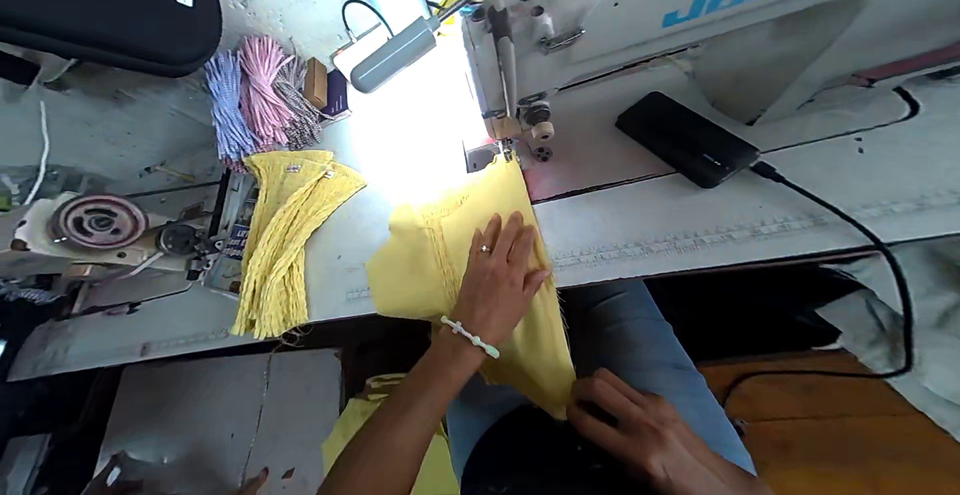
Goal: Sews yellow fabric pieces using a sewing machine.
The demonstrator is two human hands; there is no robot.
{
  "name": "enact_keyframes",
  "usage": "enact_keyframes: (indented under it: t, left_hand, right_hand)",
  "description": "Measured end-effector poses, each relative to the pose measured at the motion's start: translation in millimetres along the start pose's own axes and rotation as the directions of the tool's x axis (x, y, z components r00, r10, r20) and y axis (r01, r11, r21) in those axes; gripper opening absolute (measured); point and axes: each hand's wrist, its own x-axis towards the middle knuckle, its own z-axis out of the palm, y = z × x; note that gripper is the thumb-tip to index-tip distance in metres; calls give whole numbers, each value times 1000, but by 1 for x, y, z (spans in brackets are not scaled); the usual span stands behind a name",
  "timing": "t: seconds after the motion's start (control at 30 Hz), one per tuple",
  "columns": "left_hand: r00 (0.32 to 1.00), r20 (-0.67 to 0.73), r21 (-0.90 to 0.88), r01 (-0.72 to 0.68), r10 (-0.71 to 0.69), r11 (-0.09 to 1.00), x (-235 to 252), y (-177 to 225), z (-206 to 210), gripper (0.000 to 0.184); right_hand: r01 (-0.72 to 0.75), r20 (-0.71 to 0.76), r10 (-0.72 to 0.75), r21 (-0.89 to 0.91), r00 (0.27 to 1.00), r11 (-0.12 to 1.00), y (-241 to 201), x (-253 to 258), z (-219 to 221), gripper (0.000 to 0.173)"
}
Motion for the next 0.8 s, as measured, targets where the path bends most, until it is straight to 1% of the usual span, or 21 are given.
enact_keyframes:
  t: [0.03, 0.1, 0.23, 0.33, 0.43, 0.53, 0.57, 0.63, 0.7, 0.8]
  left_hand:
    - [999, -52, -11, -8, 8, 1000, -3, -4, 8, 50]
    - [996, -86, -53, -20, 16, 998, -4, -9, 13, 47]
    - [997, -73, -107, -47, 39, 993, -3, -14, 12, 46]
    - [997, -63, -126, -56, 48, 990, -2, -17, 10, 46]
    - [998, -33, -138, -60, 56, 989, 2, -23, 7, 48]
    - [996, -26, -170, -93, 90, 981, 7, -31, 5, 51]
    - [994, -32, -164, -105, 101, 981, 7, -32, 5, 51]
    - [992, -55, -95, -114, 109, 989, 4, -27, 4, 49]
    - [992, -96, -15, -87, 85, 996, -8, -12, 4, 47]
    - [994, -110, 4, -25, 25, 1000, -30, 9, 8, 56]
  right_hand:
    - [3, -1, -3, -12, 1000, 1000, 1, 0, -1, 15]
    - [1, -6, -2, -29, 1000, 1000, 1, -1, -1, 15]
    - [10, -4, -11, -78, 1000, 997, 1, -1, -5, 14]
    - [2, 5, -2, -82, 1000, 997, 0, -1, -6, 15]
    - [-6, 24, 9, -106, 1000, 994, 1, 1, -7, 15]
    - [-8, 18, 10, -127, 1000, 992, 3, 3, -4, 15]
    - [-8, 17, 11, -131, 1000, 991, 4, 3, -3, 15]
    - [-10, 27, 14, -133, 1000, 991, 4, 4, -2, 15]
    - [-18, 39, 23, -138, 999, 990, 4, 6, -3, 15]
    - [-28, 41, 34, -143, 999, 989, 5, 7, -4, 16]
